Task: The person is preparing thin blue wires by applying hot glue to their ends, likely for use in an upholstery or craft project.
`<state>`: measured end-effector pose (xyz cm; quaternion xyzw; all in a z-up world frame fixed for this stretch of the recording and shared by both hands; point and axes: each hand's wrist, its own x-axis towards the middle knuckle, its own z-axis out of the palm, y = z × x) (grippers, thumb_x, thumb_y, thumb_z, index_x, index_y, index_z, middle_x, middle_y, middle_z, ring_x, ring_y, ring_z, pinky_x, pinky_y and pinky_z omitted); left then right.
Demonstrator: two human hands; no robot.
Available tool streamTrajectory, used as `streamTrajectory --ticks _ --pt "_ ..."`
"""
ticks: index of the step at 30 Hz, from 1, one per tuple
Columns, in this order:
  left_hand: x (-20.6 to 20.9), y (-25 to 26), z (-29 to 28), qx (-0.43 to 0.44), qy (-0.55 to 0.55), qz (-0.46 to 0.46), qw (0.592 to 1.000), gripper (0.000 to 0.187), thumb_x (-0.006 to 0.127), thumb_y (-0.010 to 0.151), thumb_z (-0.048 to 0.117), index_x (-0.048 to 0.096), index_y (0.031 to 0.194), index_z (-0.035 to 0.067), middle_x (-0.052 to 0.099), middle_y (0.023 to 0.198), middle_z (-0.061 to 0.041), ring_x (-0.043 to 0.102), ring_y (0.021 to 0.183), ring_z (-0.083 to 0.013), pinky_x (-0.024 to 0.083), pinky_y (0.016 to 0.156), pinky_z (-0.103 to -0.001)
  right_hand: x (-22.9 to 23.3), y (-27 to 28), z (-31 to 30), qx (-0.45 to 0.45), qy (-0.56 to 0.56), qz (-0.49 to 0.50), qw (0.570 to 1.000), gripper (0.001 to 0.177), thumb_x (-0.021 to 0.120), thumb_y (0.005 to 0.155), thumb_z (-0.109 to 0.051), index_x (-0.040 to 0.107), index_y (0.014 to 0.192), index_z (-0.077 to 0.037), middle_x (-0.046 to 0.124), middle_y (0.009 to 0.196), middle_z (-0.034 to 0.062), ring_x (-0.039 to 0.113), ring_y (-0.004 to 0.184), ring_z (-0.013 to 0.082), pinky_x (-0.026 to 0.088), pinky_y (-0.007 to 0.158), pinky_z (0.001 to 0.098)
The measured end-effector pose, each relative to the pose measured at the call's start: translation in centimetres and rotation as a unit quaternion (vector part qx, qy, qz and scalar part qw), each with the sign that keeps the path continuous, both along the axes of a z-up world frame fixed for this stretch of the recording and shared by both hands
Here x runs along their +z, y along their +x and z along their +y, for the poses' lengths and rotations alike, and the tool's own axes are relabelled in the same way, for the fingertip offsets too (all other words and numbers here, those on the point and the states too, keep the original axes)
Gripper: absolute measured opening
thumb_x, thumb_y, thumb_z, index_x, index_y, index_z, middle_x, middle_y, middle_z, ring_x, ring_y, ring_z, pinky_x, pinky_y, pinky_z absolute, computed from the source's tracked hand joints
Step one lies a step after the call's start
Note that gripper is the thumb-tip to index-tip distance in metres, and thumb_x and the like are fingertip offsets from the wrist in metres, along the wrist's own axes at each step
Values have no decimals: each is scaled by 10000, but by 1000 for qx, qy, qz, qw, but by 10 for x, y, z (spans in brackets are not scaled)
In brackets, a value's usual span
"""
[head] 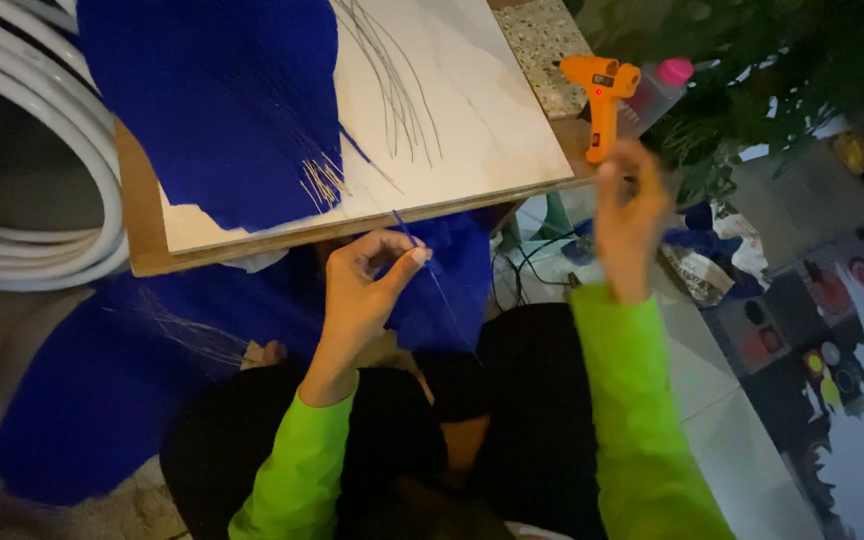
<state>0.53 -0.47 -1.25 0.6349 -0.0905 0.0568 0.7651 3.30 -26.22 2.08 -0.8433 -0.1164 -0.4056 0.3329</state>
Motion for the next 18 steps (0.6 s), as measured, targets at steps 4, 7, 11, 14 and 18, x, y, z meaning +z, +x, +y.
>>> streamTrajectory --ticks 4,7,11,14,18 --pt "2 -3 -4 -15 -8 1 1000 90 673 761 66 625 726 -2 652 719 -122 601 721 -174 492 728 -336 -33 -33 64 225 205 153 940 249 466 930 -190 560 1107 -43 569 1096 149 503 1095 261 403 920 425" --pt "3 -6 0 -16 15 -6 1000 73 671 749 51 622 716 8 659 720 -117 631 741 -175 495 721 -323 -37 -48 88 288 217 289 887 464 395 906 -359 536 1177 -10 538 1177 166 469 1141 262 430 904 382" --pt "8 -6 5 -9 36 -11 999 71 666 759 60 621 717 24 664 745 -104 617 770 -165 472 759 -321 -48 -54 102 265 288 316 864 366 485 889 -284 586 1090 5 594 1044 161 547 1001 215 468 844 384" --pt "9 -8 4 -6 41 -12 999 65 664 758 56 619 719 31 666 759 -97 622 781 -176 466 776 -327 -53 -59 105 218 310 297 876 240 575 858 -177 615 960 38 585 873 131 569 863 180 505 750 366" --pt "12 -11 1 -2 51 -17 999 46 659 754 54 622 728 48 670 771 -87 623 795 -175 457 788 -333 -40 -70 122 118 294 238 918 115 591 840 -94 633 830 13 549 681 69 558 689 121 477 627 231"
